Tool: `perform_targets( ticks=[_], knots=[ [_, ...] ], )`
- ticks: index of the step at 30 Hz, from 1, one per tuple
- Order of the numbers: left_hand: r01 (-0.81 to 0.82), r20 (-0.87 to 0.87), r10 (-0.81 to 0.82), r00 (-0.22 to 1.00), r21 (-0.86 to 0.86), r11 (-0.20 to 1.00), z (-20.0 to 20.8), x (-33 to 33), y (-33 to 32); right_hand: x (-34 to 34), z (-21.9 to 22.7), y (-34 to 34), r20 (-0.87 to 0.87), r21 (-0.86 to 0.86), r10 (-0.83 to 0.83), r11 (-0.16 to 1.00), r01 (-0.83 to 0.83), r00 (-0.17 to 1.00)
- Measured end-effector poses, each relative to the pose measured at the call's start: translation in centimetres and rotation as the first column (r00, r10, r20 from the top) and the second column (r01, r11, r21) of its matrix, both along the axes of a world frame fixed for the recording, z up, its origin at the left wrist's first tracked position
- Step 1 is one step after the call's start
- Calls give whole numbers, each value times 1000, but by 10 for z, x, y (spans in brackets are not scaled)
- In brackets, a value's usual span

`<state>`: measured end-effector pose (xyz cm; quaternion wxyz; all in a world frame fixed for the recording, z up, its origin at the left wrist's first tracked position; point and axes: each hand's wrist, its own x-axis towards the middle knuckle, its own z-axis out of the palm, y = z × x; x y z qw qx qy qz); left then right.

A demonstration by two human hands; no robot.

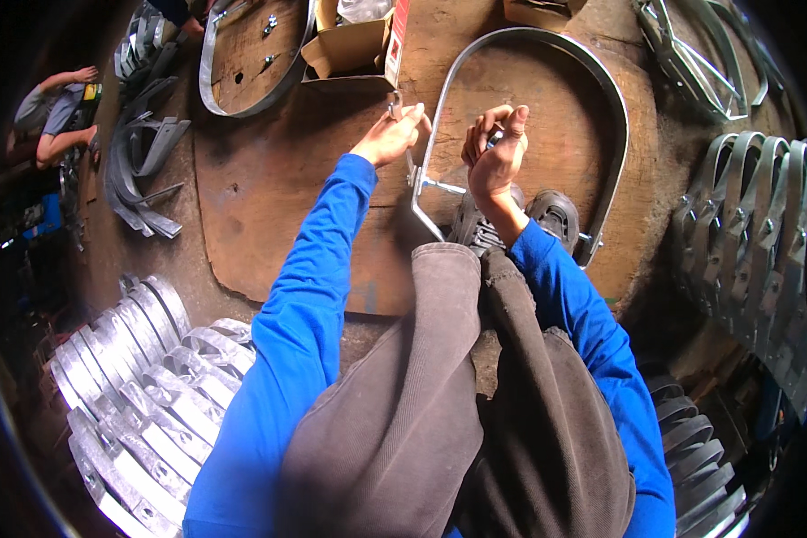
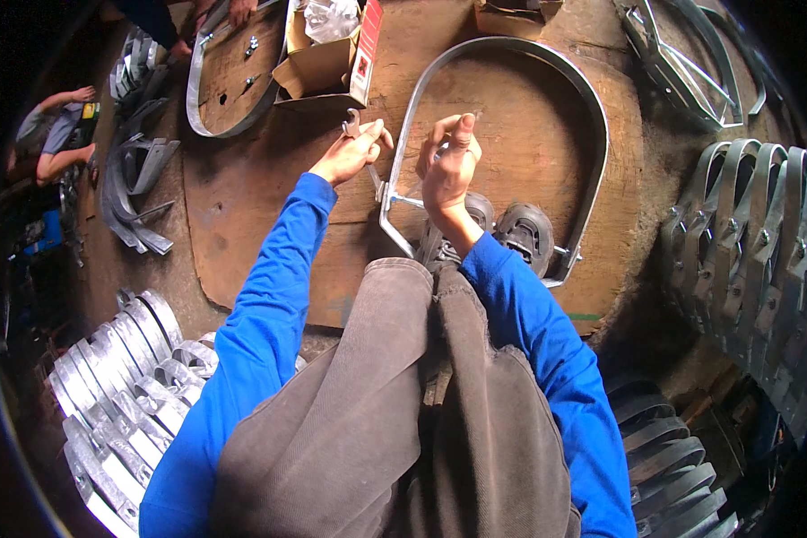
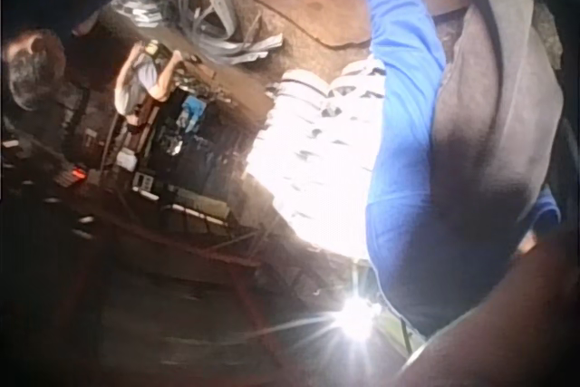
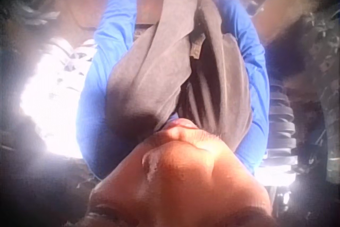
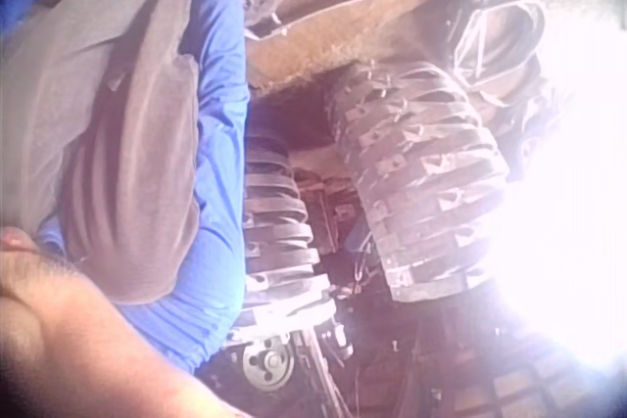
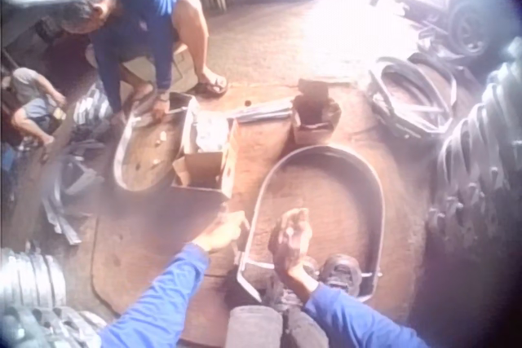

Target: The person sits on the floor of a workshop and assembles a metal frame by attaching a curved metal bar to a U-shaped frame. They use wrenches to tighten bolts and nuts, securing the components together. Other workers are visible in the background performing similar tasks.

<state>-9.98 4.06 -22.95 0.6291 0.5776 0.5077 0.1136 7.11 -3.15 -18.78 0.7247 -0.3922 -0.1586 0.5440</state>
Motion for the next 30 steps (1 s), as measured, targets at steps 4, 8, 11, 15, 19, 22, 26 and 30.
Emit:
perform_targets(
  ticks=[4,8,11,15,19,22,26,30],
  knots=[
    [-77,-3,77,997,-12,997,-5,1,-3,-12,0,5,-44,42,77,996,-75,996],
    [-58,-56,72,996,218,974,-7,2,-32,-25,-4,-1,2,124,105,987,-105,994],
    [-150,-125,183,975,233,961,0,9,-44,-29,-13,-3,9,202,187,962,-185,982],
    [-152,-192,201,961,241,958,8,10,-44,-39,-24,1,89,197,151,966,-166,985],
    [-214,-148,286,947,375,902,-3,11,-49,-40,-40,34,589,181,-161,981,65,792],
    [-347,37,353,935,310,885,-4,12,-56,-32,-50,56,711,101,-109,994,52,694],
    [-592,408,477,779,225,774,4,30,-59,-49,-48,65,794,45,-51,999,25,605],
    [-694,421,631,652,-3,720,20,27,-51,-50,-53,73,856,183,-221,975,125,467]
  ],
)
